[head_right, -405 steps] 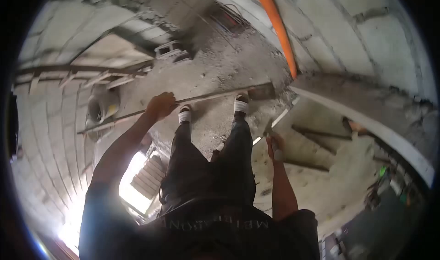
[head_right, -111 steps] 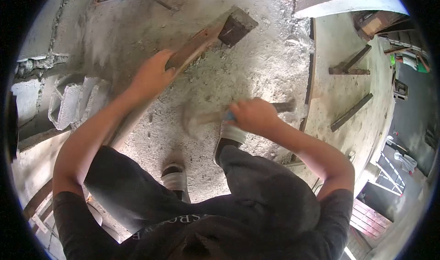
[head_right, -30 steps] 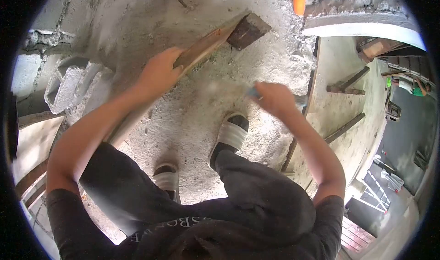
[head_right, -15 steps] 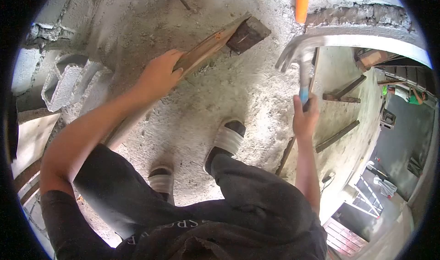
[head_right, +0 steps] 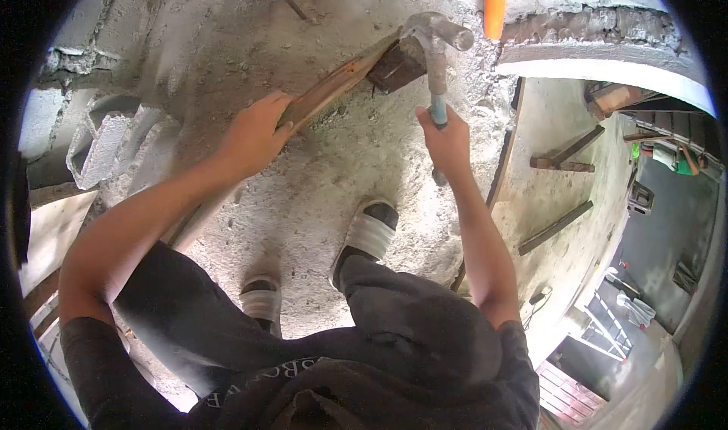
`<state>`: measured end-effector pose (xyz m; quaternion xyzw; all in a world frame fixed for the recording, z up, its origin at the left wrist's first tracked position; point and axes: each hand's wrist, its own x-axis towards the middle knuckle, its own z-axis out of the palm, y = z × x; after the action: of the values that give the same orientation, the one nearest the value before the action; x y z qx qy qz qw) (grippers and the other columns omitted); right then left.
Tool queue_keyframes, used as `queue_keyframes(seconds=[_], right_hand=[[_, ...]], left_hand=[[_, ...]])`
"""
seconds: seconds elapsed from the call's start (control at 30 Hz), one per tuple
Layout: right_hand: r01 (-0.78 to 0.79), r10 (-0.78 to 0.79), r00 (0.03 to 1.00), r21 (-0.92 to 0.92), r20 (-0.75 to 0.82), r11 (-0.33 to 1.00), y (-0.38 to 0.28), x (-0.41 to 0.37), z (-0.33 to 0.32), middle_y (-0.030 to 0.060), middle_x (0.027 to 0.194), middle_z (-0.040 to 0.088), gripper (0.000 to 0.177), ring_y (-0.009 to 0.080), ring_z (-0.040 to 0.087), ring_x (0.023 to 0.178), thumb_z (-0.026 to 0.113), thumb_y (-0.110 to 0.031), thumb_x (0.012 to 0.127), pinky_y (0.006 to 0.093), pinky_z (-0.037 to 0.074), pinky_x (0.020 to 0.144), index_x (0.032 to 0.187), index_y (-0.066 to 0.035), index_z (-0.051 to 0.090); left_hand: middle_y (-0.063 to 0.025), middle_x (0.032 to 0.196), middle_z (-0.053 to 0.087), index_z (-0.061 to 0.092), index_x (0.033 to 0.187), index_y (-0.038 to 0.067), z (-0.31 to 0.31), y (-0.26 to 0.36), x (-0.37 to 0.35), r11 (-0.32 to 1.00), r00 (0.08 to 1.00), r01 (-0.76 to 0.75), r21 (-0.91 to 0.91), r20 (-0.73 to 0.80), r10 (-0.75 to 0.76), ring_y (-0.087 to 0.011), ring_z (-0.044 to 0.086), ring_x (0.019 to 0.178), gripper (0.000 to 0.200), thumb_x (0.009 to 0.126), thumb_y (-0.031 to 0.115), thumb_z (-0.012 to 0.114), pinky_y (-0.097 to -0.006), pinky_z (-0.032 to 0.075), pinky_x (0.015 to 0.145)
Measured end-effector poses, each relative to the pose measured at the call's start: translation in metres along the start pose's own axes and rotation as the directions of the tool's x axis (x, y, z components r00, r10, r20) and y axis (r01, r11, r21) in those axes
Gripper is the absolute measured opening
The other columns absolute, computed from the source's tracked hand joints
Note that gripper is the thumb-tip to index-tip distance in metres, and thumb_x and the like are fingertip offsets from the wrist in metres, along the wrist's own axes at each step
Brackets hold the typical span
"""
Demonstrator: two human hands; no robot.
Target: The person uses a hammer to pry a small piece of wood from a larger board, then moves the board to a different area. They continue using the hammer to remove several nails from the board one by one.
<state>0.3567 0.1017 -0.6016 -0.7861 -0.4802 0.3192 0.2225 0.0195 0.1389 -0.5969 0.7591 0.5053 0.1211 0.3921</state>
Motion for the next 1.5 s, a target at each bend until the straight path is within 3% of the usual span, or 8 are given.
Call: queue_keyframes(seconds=[0.33,0.6,0.8,1.1,1.17,1.2,1.37,1.5], right_hand=[[0.125,-0.117,0.989,-0.095,0.089,0.988,0.039,0.051,-0.018,0.0013,0.057,0.052,0.038,0.009,0.046,0.054,0.071,-0.036,0.094,0.0309,0.04,0.051,0.081,-0.002,0.063],[0.084,-0.081,0.967,-0.002,0.243,0.996,0.059,0.074,-0.016,-0.0009,0.057,0.052,0.036,0.0091,0.048,0.052,0.072,-0.033,0.094,0.0306,0.04,0.051,0.076,-0.004,0.061],[0.015,0.003,0.977,-0.08,0.214,0.997,0.066,0.056,-0.019,0.0004,0.058,0.05,0.04,0.0099,0.044,0.055,0.069,-0.034,0.095,0.0331,0.039,0.051,0.074,-0.002,0.058],[-0.014,0.07,0.956,-0.194,0.284,0.981,0.038,0.041,-0.059,0.0034,0.059,0.054,0.039,0.0128,0.046,0.055,0.068,-0.032,0.094,0.0362,0.039,0.053,0.074,-0.001,0.059],[-0.066,0.21,0.917,-0.389,0.34,0.919,0.017,0.047,-0.082,0.0063,0.06,0.057,0.039,0.0163,0.052,0.054,0.068,-0.034,0.093,0.0384,0.042,0.054,0.075,0.001,0.061],[0.049,0.154,0.918,-0.491,0.365,0.87,0.012,0.053,-0.094,0.0083,0.061,0.059,0.041,0.0193,0.057,0.054,0.068,-0.036,0.092,0.04,0.045,0.054,0.076,0.001,0.062],[-0.077,0.222,0.916,-0.395,0.333,0.915,0.027,0.05,-0.08,0.0077,0.062,0.062,0.04,0.0181,0.057,0.053,0.07,-0.038,0.09,0.0384,0.045,0.053,0.078,0.0,0.066],[-0.154,0.174,0.933,-0.086,0.314,0.984,0.058,0.04,-0.031,0.0049,0.061,0.059,0.038,0.0147,0.053,0.054,0.072,-0.035,0.091,0.035,0.043,0.054,0.078,0.0,0.065]], left_hand=[[-0.0198,0.119,0.059,0.056,0.128,-0.001,0.004,-0.001,-0.001,0.999,0.999,-0.048,0.009,-0.017,0.048,-0.0397,0.059,0.11,0.039,0.09,0.008,0.059,-0.0465,0.048,0.095],[-0.0153,0.12,0.059,0.055,0.13,0.0,0.009,0.004,-0.003,0.997,0.997,-0.057,0.061,-0.054,0.06,-0.0359,0.058,0.113,0.044,0.087,0.007,0.057,-0.0453,0.05,0.095],[-0.0175,0.128,0.06,0.052,0.138,0.006,0.013,0.014,-0.006,0.997,0.999,0.002,0.072,0.041,-0.005,-0.0381,0.06,0.113,0.049,0.09,0.007,0.061,-0.0442,0.05,0.096],[-0.0188,0.118,0.065,0.052,0.138,0.004,0.018,0.022,-0.007,0.993,0.994,0.077,0.089,0.073,-0.083,-0.0396,0.065,0.1,0.048,0.09,0.004,0.05,-0.0482,0.052,0.089],[-0.0197,0.114,0.066,0.052,0.137,0.004,0.02,0.022,-0.009,0.99,0.991,0.118,0.074,0.056,-0.122,-0.0404,0.065,0.098,0.047,0.09,0.005,0.051,-0.0484,0.053,0.088],[-0.0197,0.114,0.066,0.052,0.137,0.004,0.02,0.024,-0.011,0.991,0.991,0.113,0.066,0.068,-0.118,-0.0404,0.065,0.098,0.047,0.09,0.005,0.051,-0.0484,0.053,0.088],[-0.0198,0.116,0.066,0.053,0.136,0.006,0.008,0.028,-0.01,0.993,0.996,0.073,0.094,0.041,-0.077,-0.0405,0.065,0.098,0.045,0.091,0.006,0.05,-0.0479,0.053,0.087],[-0.0186,0.115,0.066,0.054,0.135,0.005,0.015,0.02,-0.009,0.989,0.998,0.053,0.135,0.031,-0.058,-0.0396,0.066,0.099,0.044,0.092,0.007,0.051,-0.0477,0.053,0.087]])
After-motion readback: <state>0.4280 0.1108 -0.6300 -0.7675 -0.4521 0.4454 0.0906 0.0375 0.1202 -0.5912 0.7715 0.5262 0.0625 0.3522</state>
